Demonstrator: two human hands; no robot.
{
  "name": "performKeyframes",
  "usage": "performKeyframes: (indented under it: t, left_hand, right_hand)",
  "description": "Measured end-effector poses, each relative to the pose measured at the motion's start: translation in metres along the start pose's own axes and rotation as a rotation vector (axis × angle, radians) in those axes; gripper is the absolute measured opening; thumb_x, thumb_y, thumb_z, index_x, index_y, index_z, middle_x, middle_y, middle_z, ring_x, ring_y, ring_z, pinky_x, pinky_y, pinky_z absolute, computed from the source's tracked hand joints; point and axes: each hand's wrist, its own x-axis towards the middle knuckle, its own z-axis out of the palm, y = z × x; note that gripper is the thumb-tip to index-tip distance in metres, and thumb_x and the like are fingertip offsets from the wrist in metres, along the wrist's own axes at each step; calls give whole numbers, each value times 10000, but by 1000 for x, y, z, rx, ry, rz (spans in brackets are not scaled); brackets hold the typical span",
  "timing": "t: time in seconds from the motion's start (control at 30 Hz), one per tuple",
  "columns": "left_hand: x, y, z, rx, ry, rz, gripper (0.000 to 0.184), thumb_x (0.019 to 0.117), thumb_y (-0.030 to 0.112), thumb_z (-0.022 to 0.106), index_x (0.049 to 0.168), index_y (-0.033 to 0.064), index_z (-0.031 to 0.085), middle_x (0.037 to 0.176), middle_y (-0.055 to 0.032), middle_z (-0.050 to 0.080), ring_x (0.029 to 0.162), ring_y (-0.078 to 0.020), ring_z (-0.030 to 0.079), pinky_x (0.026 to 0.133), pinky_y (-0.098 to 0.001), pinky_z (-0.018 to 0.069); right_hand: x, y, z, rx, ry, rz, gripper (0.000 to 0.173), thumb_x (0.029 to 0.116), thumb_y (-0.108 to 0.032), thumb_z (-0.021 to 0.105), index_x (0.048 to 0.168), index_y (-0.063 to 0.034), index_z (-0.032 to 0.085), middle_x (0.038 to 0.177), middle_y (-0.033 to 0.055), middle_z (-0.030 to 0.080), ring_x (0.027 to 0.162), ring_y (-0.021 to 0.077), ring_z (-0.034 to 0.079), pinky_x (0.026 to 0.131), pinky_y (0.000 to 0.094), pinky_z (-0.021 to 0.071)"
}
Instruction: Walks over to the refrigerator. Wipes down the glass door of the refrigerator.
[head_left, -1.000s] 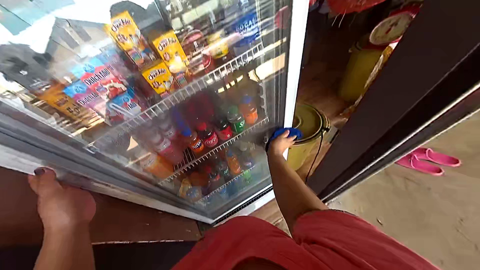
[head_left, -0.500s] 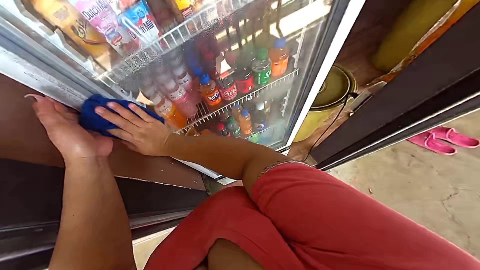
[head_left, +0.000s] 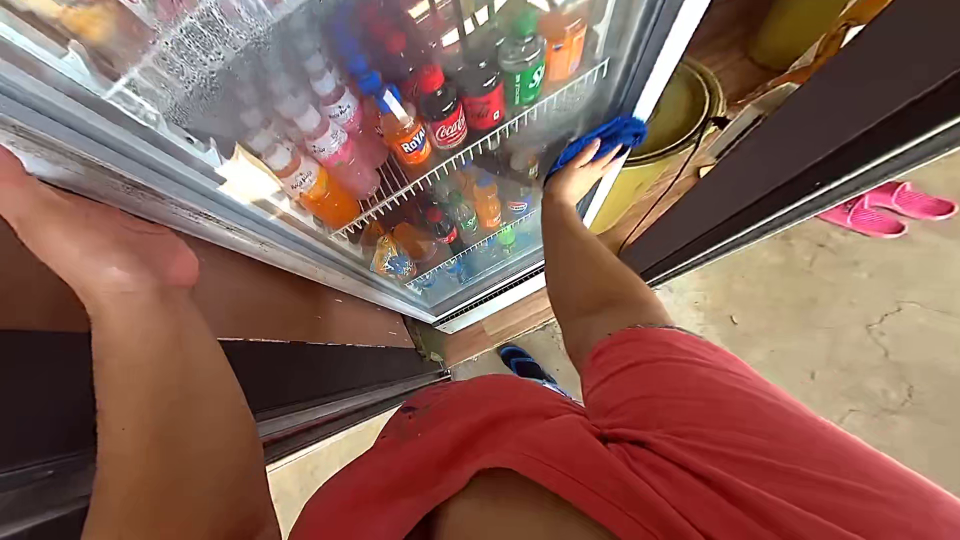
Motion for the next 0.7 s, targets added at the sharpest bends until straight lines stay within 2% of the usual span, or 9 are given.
performKeyframes:
  t: [0.1,0.23,0.3,0.33,0.37,0.4,0.47,0.6,0.7]
  left_hand:
    - [1,0,2,-11,17,-5,550,1128,379,103,1522,80,344,1470,-121,531,1360,-242,535,1127,-482,475]
    - [2,-1,1,-6,27,-24,539,1131,362,104,1512,70,350,1445,-119,546,1340,-235,550,1104,-471,494]
    - [3,-2,-1,-4,25,-27,514,1135,326,114,1486,55,373,1414,-129,566,1321,-244,565,1089,-474,507]
    - [4,-3,-2,6,32,-30,499,1138,304,125,1479,44,380,1405,-136,573,1314,-245,572,1085,-471,513]
    - [4,-4,-4,20,37,-32,483,1140,283,141,1472,32,386,1396,-141,577,1305,-242,578,1080,-461,519]
    - [5,-5,-5,36,39,-26,461,1141,257,160,1456,19,399,1375,-145,586,1286,-239,589,1068,-447,529]
    - [5,-8,-8,47,21,-12,426,1140,211,179,1417,-4,421,1345,-159,597,1267,-243,600,1060,-437,533]
    - [6,-8,-11,87,-66,-55,455,1138,238,150,1418,21,434,1330,-131,610,1239,-225,613,1044,-437,537]
    - [5,-7,-7,125,-19,-4,408,1135,207,185,1327,5,483,1228,-143,640,1165,-232,644,997,-435,561]
  right_hand:
    - [-109,13,26,71,-62,119,642,1101,-294,300,1603,77,148,1670,318,131,1571,419,159,1287,435,191]
    - [-249,-9,36,9,-363,-109,728,1050,-308,412,1542,182,193,1619,434,77,1518,581,139,1257,566,221]
    - [-293,-23,30,59,-511,-380,648,979,-249,564,1389,231,418,1568,482,163,1470,643,189,1222,642,253]
    - [-311,-33,27,111,-562,-574,487,943,-199,632,1249,177,583,1525,466,304,1442,641,270,1208,672,255]
    - [-325,-47,27,173,-608,-776,300,917,-148,671,1140,50,705,1483,379,461,1431,581,363,1204,674,257]
    - [-334,-67,31,249,-632,-966,229,903,-103,679,1113,-76,766,1453,254,570,1427,490,437,1203,657,272]
    - [-338,-116,41,376,-602,-1227,273,928,-101,647,1153,-180,781,1456,114,613,1433,370,479,1206,596,296]
    - [-290,-198,46,431,-363,-1321,301,968,-241,580,1194,-194,773,1405,96,655,1395,316,531,1187,564,302]
    - [-219,-186,35,270,-155,-1191,322,911,-346,679,1157,-170,792,1175,161,744,1137,370,680,1054,626,413]
